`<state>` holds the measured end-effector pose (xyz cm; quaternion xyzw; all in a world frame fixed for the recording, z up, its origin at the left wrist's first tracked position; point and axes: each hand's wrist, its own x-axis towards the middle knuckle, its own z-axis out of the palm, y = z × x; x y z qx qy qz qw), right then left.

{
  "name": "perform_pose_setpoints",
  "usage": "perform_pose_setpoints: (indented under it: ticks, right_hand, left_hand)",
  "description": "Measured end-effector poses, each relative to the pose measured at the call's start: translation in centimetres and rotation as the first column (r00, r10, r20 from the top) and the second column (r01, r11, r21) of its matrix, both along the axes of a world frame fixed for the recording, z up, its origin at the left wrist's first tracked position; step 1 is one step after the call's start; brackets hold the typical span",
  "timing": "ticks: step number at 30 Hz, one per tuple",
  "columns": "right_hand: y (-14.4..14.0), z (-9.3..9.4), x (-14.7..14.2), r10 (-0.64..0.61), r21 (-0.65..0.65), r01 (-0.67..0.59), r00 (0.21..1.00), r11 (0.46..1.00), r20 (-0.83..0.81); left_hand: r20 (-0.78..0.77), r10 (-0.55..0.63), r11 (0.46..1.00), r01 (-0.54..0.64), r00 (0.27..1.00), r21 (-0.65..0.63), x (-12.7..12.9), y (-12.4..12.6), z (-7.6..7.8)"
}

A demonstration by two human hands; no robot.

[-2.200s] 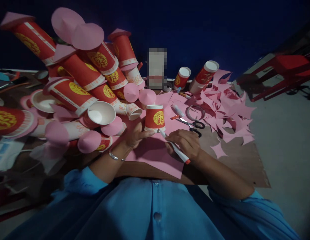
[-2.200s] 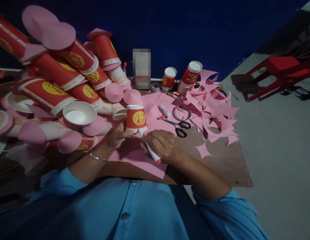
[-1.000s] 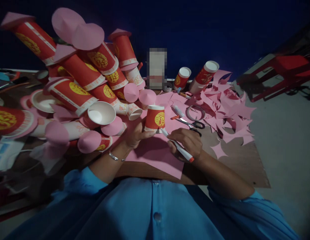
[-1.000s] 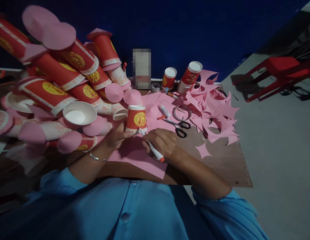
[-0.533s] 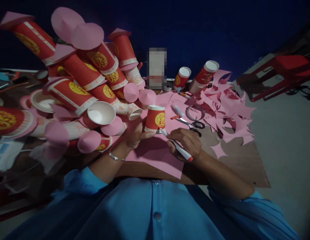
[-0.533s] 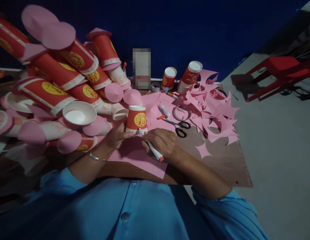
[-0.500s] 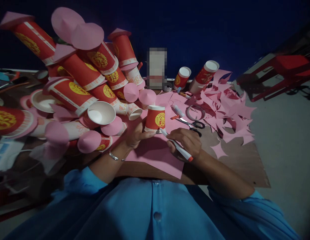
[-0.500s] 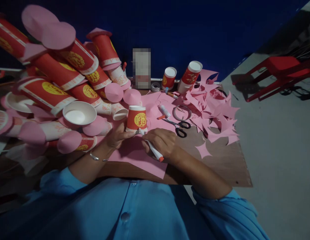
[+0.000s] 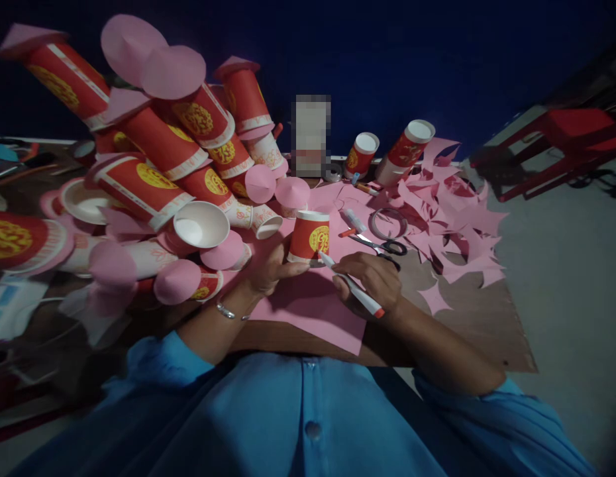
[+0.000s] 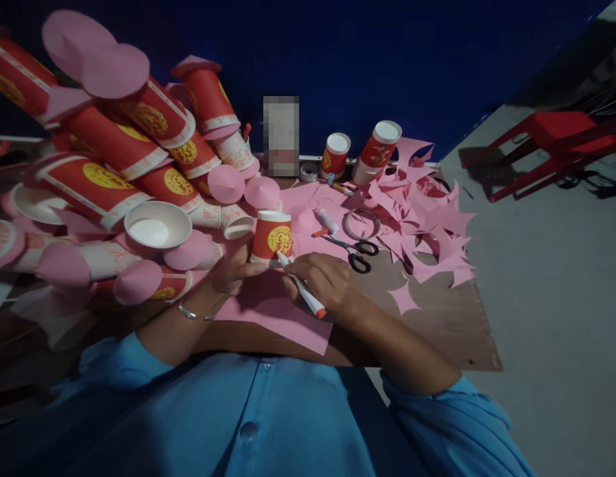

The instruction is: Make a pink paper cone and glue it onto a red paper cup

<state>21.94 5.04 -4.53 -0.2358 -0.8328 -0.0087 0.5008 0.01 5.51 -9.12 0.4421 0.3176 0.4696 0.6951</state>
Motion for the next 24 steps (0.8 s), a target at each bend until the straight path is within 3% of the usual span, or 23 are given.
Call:
perform_pose_setpoints:
  ticks: [15, 24]
  right_hand:
    - [-0.12, 0.22, -0.05, 0.029, 0.008, -0.029, 1.0, 1.0, -0.009]
    - [-0.27, 0.03, 0.17, 0.017, 0.018, -0.016, 1.0, 1.0, -0.012]
  left_hand:
    - [-0.039, 0.034, 0.999, -0.035, 0.999, -0.011, -0.14, 0.03, -0.56]
    - [-0.213, 0.121, 0.99, -0.104, 0.97, 0.092, 0.21, -0.01, -0.5]
